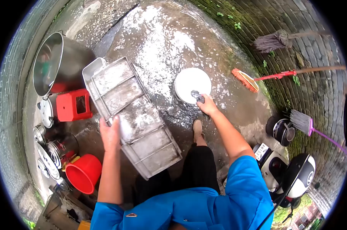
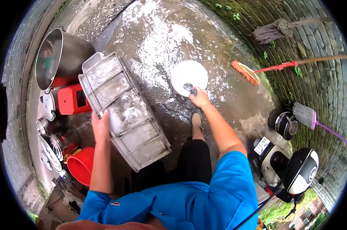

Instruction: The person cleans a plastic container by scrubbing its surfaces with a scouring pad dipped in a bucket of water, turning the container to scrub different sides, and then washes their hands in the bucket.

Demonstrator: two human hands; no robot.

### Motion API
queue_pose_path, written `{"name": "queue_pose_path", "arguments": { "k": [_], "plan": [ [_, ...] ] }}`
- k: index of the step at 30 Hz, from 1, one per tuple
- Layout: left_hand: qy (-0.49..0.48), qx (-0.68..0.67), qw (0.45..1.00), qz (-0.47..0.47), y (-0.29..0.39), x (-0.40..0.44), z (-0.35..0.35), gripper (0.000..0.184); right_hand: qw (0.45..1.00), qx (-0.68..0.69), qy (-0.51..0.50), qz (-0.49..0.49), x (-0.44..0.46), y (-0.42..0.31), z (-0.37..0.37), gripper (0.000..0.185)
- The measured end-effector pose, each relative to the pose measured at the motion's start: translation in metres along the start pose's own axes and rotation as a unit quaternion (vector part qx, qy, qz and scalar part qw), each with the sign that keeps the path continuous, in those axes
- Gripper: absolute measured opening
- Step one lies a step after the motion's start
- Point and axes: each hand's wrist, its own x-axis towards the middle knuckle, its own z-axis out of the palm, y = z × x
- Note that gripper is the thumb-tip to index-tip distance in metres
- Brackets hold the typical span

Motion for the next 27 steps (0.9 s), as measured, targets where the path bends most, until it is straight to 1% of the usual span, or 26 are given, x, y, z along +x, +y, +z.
{"name": "queue_pose_path", "arguments": {
  "k": [1, 2, 4, 5, 6, 8, 9, 11, 12, 13, 14, 15, 16, 17, 18, 19, 20, 22, 23, 24, 25, 26, 27],
  "plan": [
    [0.003, 0.01, 1.0, 0.015, 0.0, 0.004, -0.006, 0.03, 1.0, -0.021, 0.002, 0.003, 0.025, -0.002, 0.016, 0.054],
    [0.003, 0.007, 1.0, 0.028, -0.001, 0.005, -0.002, 0.031, 0.999, -0.032, -0.004, -0.003, 0.05, 0.002, 0.018, 0.054],
    [0.027, 0.012, 0.999, 0.032, -0.001, -0.003, 0.011, 0.032, 0.988, -0.15, 0.016, -0.045, 0.106, 0.015, 0.023, 0.05],
    [0.049, 0.023, 0.998, 0.037, -0.004, -0.009, 0.011, 0.033, 0.99, -0.128, 0.034, -0.046, 0.126, 0.022, 0.032, 0.047],
    [0.072, 0.033, 0.996, 0.04, -0.007, -0.015, 0.015, 0.034, 0.99, -0.133, 0.021, -0.052, 0.14, 0.034, 0.044, 0.047],
    [0.09, 0.049, 0.994, 0.029, -0.002, -0.02, 0.017, 0.032, 0.976, -0.153, 0.111, -0.107, 0.16, 0.057, 0.074, 0.046],
    [0.079, 0.101, 0.992, 0.01, 0.001, -0.018, 0.007, 0.033, 0.963, -0.212, 0.085, -0.144, 0.168, 0.073, 0.091, 0.046],
    [0.114, 0.104, 0.987, 0.047, 0.002, -0.018, 0.014, 0.035, 0.932, -0.33, -0.015, -0.15, 0.186, 0.112, 0.122, 0.046],
    [0.126, 0.103, 0.985, 0.062, 0.0, -0.022, 0.016, 0.036, 0.953, -0.274, -0.111, -0.066, 0.195, 0.13, 0.118, 0.041],
    [0.123, 0.099, 0.986, 0.05, -0.002, -0.028, 0.02, 0.035, 0.909, -0.353, -0.208, -0.081, 0.211, 0.139, 0.116, 0.036],
    [0.123, 0.093, 0.987, 0.046, -0.001, -0.029, 0.021, 0.035, 0.906, -0.357, -0.205, -0.098, 0.22, 0.127, 0.107, 0.036],
    [0.122, 0.083, 0.988, 0.055, -0.005, -0.027, 0.018, 0.031, 0.934, -0.222, -0.279, 0.003, 0.225, 0.112, 0.099, 0.035],
    [0.132, 0.103, 0.985, 0.046, -0.003, -0.026, 0.016, 0.027, 0.943, -0.057, -0.323, 0.048, 0.215, 0.096, 0.087, 0.035],
    [0.128, 0.096, 0.986, 0.046, -0.004, -0.027, 0.017, 0.025, 0.921, 0.105, -0.358, 0.108, 0.204, 0.077, 0.075, 0.034],
    [0.128, 0.067, 0.989, 0.046, -0.004, -0.021, 0.021, 0.025, 0.883, 0.283, -0.359, 0.101, 0.186, 0.061, 0.052, 0.036],
    [0.123, 0.072, 0.987, 0.07, -0.007, -0.015, 0.019, 0.026, 0.869, 0.35, -0.349, 0.035, 0.169, 0.043, 0.035, 0.036],
    [0.13, 0.085, 0.985, 0.068, -0.009, -0.017, 0.021, 0.027, 0.88, 0.359, -0.31, -0.023, 0.143, 0.031, 0.015, 0.035],
    [0.126, 0.095, 0.986, 0.049, -0.015, -0.008, 0.022, 0.029, 0.832, 0.469, -0.294, -0.042, 0.065, -0.032, -0.044, 0.027],
    [0.11, 0.071, 0.988, 0.078, -0.026, -0.006, 0.021, 0.031, 0.83, 0.481, -0.262, -0.111, 0.036, -0.051, -0.058, 0.026],
    [0.12, 0.102, 0.987, 0.046, -0.009, -0.015, 0.031, 0.03, 0.823, 0.49, -0.232, -0.171, 0.005, -0.063, -0.067, 0.025],
    [0.113, 0.107, 0.985, 0.067, -0.013, -0.004, 0.025, 0.031, 0.816, 0.481, -0.201, -0.248, -0.017, -0.091, -0.067, 0.025],
    [0.141, 0.142, 0.976, 0.09, -0.018, -0.004, 0.029, 0.035, 0.835, 0.416, -0.164, -0.321, -0.053, -0.122, -0.078, 0.023],
    [0.144, 0.148, 0.973, 0.102, -0.017, 0.002, 0.031, 0.038, 0.846, 0.343, -0.107, -0.395, -0.061, -0.144, -0.069, 0.017]
  ]
}}
